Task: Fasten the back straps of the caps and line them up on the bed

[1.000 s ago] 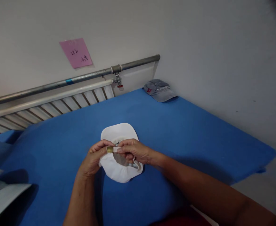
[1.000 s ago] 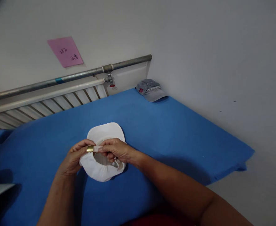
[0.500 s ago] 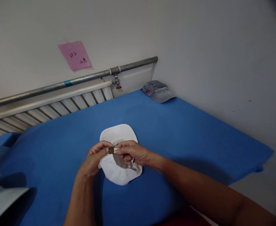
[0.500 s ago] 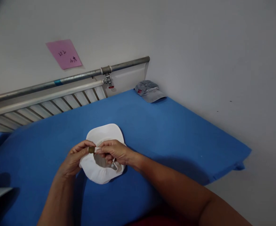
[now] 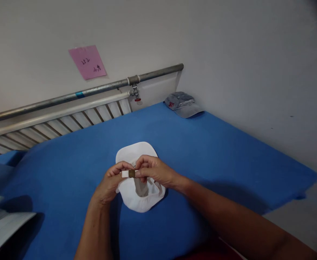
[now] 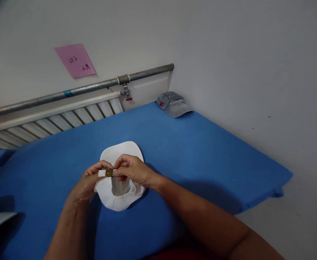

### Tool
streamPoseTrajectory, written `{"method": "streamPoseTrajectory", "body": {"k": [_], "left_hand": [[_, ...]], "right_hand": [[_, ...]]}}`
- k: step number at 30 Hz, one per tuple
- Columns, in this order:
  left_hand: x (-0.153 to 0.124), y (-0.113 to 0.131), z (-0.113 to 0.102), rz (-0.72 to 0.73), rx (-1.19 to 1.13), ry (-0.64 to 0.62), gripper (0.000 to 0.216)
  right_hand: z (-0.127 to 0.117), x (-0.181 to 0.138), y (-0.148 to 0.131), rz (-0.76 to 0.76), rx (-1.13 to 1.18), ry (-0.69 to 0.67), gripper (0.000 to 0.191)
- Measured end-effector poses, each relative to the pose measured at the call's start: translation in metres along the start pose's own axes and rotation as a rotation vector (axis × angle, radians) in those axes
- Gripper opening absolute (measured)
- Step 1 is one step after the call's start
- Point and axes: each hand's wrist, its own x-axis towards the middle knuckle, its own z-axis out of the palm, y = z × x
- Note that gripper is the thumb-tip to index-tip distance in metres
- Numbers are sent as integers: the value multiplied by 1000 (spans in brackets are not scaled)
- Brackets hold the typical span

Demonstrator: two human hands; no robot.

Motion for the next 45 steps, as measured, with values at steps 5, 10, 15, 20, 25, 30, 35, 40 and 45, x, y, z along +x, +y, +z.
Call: {"method": "streamPoseTrajectory", "body": {"k": [5,10,15,20,25,30,35,40,45], "left_hand": [[-1,0,-3,56,-37,15,23],[0,1,1,48,-20,12,23],[-1,3,3,21,26,-22,24],[-8,8,-7,36,102,15,32],[-11,13,-9,46,102,-33,32],[-11,14,-9,2,51,-123,64],[-14,17,-15,37,336,-150,39],[-17,24,-9,57,427,-175,19],[-20,25,-3,62,421,-176,14]], "right_hand": [[-5,-5,-13,66,-139,48,17],[-4,-7,-16,93,-139,24,19],[0,-4,-8,20,-74,6,16],[-3,-4,-8,-9,-60,-37,14],[-3,-6,-11,-9,-58,-22,15],[0,-6,-12,6,-59,-4,14],[5,-10,-17,-11,-133,11,10],[8,-12,-17,-59,-175,20,11],[3,-11,-16,-38,-263,-43,15]]}}
